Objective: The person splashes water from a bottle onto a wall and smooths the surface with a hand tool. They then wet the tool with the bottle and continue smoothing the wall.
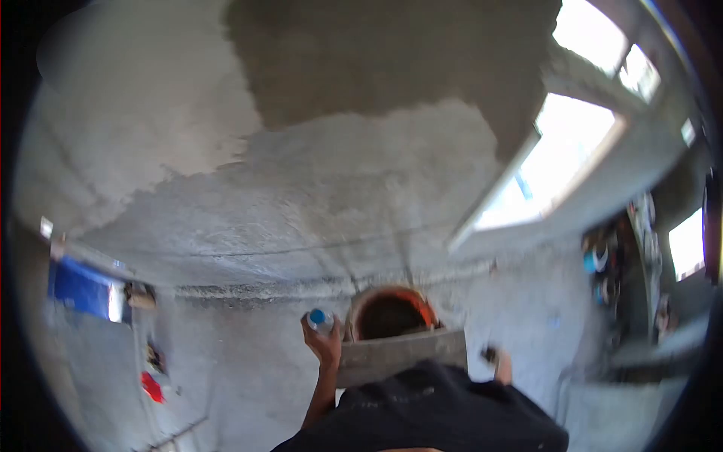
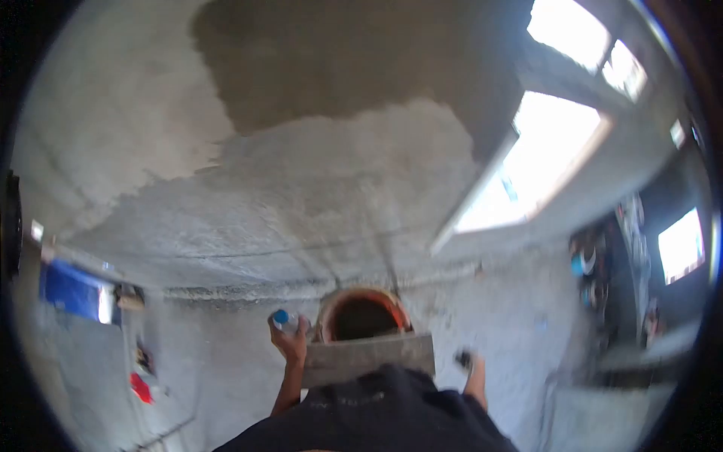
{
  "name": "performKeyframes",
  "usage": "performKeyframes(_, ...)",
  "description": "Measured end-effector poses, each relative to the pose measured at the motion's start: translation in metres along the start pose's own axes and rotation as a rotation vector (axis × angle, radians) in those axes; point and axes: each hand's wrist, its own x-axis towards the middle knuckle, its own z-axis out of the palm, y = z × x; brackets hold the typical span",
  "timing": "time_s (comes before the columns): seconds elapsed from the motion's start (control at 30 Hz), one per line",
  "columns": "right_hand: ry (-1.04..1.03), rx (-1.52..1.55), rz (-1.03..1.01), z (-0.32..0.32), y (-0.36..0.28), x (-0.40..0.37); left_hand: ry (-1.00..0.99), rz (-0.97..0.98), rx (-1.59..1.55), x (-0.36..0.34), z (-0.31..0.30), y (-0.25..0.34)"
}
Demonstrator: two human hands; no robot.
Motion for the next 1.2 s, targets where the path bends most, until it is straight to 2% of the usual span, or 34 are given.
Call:
performKeyframes(0.03, 0.068, 0.043, 0.047, 0.016, -0.013, 0.020, 0.026, 0.024, 0.047, -0.004, 0.000, -0.003)
performKeyframes(0.13, -0.317, 0.171, -0.133, 0.048, -0.055, 0.074, 0.019, 0.012, 0.028, -0.004, -0.007, 0.002)
performKeyframes(0.2, -0.333, 0.227, -0.230, 0.108, -0.123, 0.010, -0.031, 0.008, 0.044, 0.000, -0.013, 0.009)
performKeyframes(0.27, -0.306, 0.141, -0.250, 0.146, -0.166, -0.046, 0.046, 0.079, 0.020, 0.003, -0.014, 0.015)
performKeyframes(0.37, -0.334, 0.055, -0.210, 0.173, -0.189, -0.088, 0.037, 0.053, -0.017, 0.009, -0.020, 0.038)
performKeyframes(0.43, -0.307, 0.042, -0.226, 0.184, -0.182, -0.097, 0.042, 0.078, -0.040, 0.012, -0.022, 0.055)
performKeyframes(0.5, -0.404, 0.129, -0.181, 0.191, -0.178, -0.108, 0.047, 0.099, -0.058, 0.011, -0.029, 0.070)
performKeyframes(0.57, -0.484, 0.161, -0.118, 0.193, -0.171, -0.109, -0.084, -0.039, -0.235, 0.010, -0.034, 0.083)
performKeyframes(0.6, -0.528, 0.217, -0.104, 0.197, -0.166, -0.109, -0.076, -0.047, -0.226, 0.010, -0.039, 0.093)
performKeyframes(0.67, -0.583, 0.262, -0.131, 0.205, -0.157, -0.113, -0.261, -0.069, -0.321, 0.008, -0.046, 0.108)
performKeyframes(0.7, -0.590, 0.258, -0.119, 0.210, -0.156, -0.118, -0.254, -0.075, -0.311, 0.006, -0.045, 0.111)
performKeyframes(0.77, -0.637, 0.219, -0.130, 0.219, -0.151, -0.127, -0.425, -0.053, -0.427, 0.001, -0.047, 0.114)
performKeyframes(0.8, -0.641, 0.215, -0.109, 0.224, -0.146, -0.125, -0.493, -0.116, -0.414, -0.002, -0.049, 0.119)
performKeyframes(0.83, -0.648, 0.212, -0.103, 0.227, -0.144, -0.125, -0.486, -0.119, -0.408, -0.004, -0.048, 0.120)
performKeyframes(0.9, -0.675, 0.197, -0.078, 0.231, -0.144, -0.132, -0.452, 0.003, -0.460, -0.009, -0.044, 0.123)
performKeyframes(1.0, -0.602, 0.253, 0.037, 0.239, -0.154, -0.150, -0.515, -0.017, -0.491, -0.007, -0.052, 0.141)
performKeyframes(1.03, -0.605, 0.254, 0.036, 0.242, -0.154, -0.151, -0.557, -0.010, -0.497, -0.006, -0.053, 0.143)
performKeyframes(1.1, -0.538, 0.055, -0.084, 0.247, -0.151, -0.152, -0.603, -0.012, -0.510, -0.007, -0.053, 0.140)
performKeyframes(1.17, -0.536, 0.042, -0.124, 0.252, -0.148, -0.153, -0.644, -0.019, -0.520, -0.009, -0.054, 0.136)
performKeyframes(1.2, -0.531, 0.032, -0.167, 0.255, -0.147, -0.154, -0.723, 0.037, -0.490, -0.010, -0.054, 0.133)
